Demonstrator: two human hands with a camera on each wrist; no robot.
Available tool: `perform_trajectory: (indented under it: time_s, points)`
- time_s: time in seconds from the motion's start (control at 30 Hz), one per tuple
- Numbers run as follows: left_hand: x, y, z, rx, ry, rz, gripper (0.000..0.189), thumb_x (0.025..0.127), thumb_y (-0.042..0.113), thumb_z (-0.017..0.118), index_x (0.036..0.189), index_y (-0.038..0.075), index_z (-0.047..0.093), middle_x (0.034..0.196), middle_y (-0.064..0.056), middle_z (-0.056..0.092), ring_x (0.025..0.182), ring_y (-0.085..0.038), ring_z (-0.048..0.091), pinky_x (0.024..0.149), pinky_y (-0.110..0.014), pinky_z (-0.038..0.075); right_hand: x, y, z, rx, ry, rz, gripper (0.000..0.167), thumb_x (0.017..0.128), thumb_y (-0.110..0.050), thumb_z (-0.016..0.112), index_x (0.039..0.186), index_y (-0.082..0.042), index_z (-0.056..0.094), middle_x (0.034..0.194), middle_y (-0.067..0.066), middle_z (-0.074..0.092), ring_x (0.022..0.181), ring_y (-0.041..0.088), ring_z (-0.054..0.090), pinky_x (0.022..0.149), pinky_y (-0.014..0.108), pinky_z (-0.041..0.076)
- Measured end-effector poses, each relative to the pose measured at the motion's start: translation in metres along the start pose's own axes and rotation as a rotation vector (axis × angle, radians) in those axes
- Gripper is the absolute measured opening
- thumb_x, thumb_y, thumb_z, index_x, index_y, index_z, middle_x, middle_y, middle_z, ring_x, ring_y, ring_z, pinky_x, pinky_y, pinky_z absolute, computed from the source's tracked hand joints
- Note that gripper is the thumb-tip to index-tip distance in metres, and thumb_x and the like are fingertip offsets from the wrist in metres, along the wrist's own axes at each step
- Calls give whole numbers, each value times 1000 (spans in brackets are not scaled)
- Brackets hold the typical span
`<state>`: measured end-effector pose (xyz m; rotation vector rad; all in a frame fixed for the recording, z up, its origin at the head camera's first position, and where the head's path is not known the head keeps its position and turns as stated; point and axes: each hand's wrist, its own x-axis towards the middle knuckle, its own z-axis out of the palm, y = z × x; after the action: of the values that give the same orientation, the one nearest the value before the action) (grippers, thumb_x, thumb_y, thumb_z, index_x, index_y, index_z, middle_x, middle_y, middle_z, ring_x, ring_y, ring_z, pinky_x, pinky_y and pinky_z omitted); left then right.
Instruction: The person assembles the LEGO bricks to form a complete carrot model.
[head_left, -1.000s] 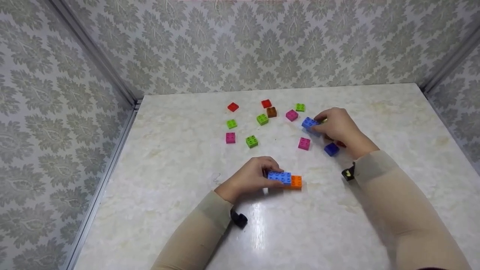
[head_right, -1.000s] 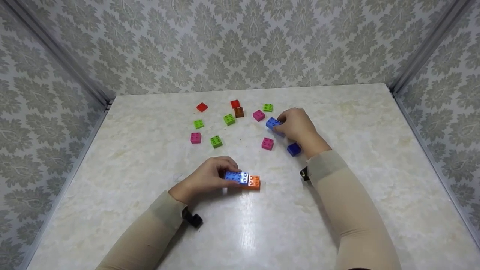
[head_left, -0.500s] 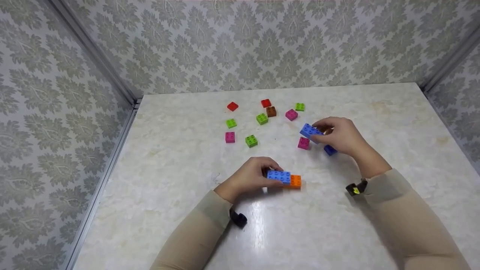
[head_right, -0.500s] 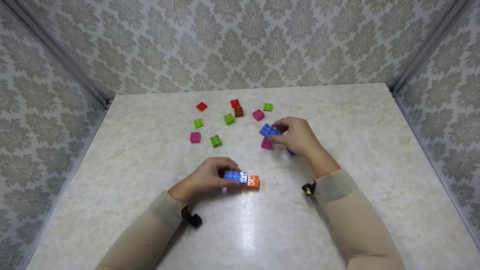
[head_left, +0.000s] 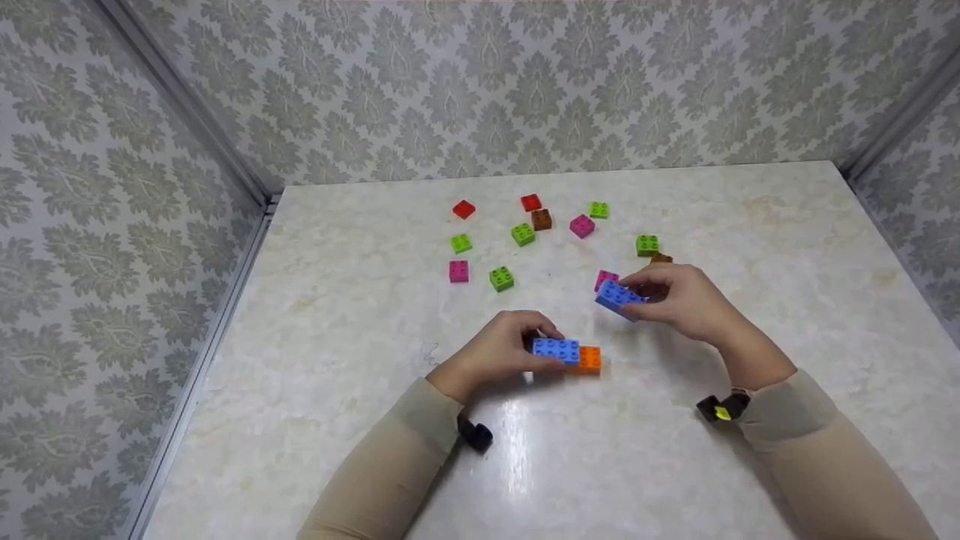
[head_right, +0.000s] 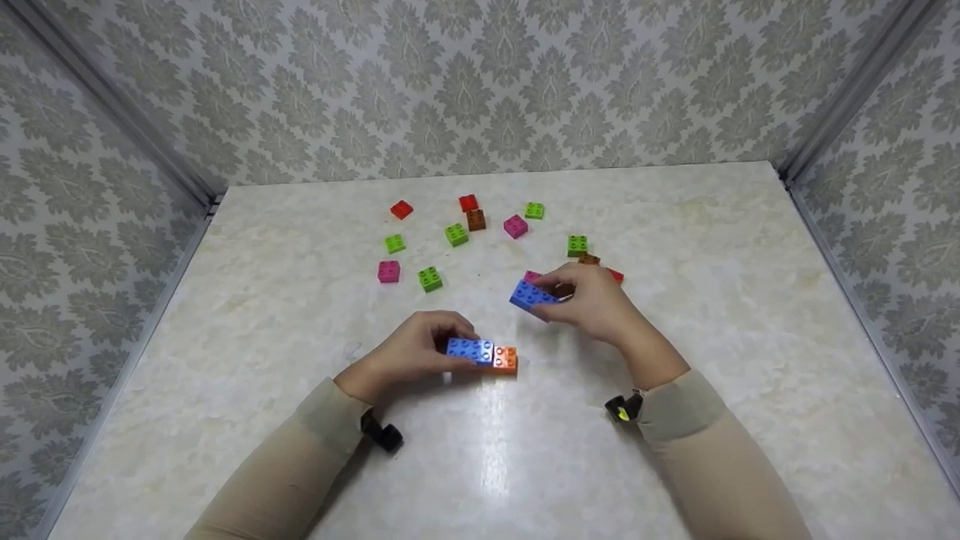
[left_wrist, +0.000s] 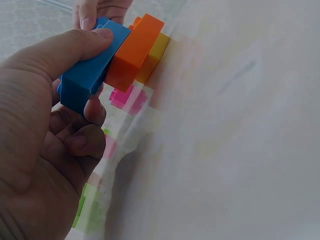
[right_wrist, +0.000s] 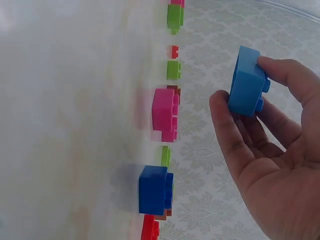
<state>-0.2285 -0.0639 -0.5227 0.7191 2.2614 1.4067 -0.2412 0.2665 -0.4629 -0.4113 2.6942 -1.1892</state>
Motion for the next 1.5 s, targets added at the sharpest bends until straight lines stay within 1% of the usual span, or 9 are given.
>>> perform_trajectory:
  time_s: [0.23,0.33,0.53,0.67,0.8,1.03,1.27,1.4,1.5]
  points:
    - [0,0,-1,30,16,29,30,93,35,96,120,24,86,116,6,81,106,-13,70,100,-28,58,-5,4,20,23,-150,-91,33,97,-25,92,128,-18,86,126,4,82,112,22,71,100,31,61]
    - [0,-1,-1,35,23,45,31,94,34,96,121,23,86,116,7,81,105,-12,69,98,-27,58,-5,4,24,21,-216,-123,31,97,-22,91,128,-20,87,125,2,82,110,20,71,97,29,61]
    - [-1,1,-1,33,32,42,32,92,35,97,120,22,87,114,6,83,101,-10,68,93,-25,56,-6,3,31,42,-288,-183,29,96,-23,93,124,-18,88,120,4,83,108,21,71,95,27,59]
    - [-2,3,-2,33,40,61,32,92,29,97,120,17,87,113,3,83,99,-10,67,92,-23,54,-7,-1,35,70,-298,-148,27,96,-24,93,122,-18,89,117,5,83,107,23,69,93,27,56]
    - [-1,4,-3,27,43,68,30,93,26,96,119,16,88,112,2,83,97,-9,66,90,-22,54,-10,-8,42,65,-268,-76,27,96,-25,92,121,-16,90,113,5,82,102,23,66,89,26,53]
    - [-1,1,-3,33,42,80,26,93,24,96,115,14,87,109,1,82,95,-9,65,89,-22,53,-12,-15,54,34,-226,-37,29,98,-29,91,124,-16,88,111,3,81,98,20,64,84,25,52]
    - [-2,-1,-1,80,30,79,27,94,30,95,115,18,83,111,3,79,99,-9,64,91,-26,53,-13,-12,54,28,-227,-65,32,97,-31,92,125,-15,88,113,3,82,99,20,64,85,25,51]
    - [1,0,1,93,12,69,31,95,36,94,119,23,82,113,6,77,104,-12,65,96,-29,54,-15,-13,51,13,-232,-14,33,97,-35,92,126,-19,88,114,0,82,103,21,65,90,28,53]
    - [3,-2,0,83,27,84,38,95,38,93,126,20,80,119,2,76,106,-14,65,97,-30,54,-16,-13,49,4,-236,11,33,97,-36,92,126,-20,87,115,0,81,105,22,65,93,32,53]
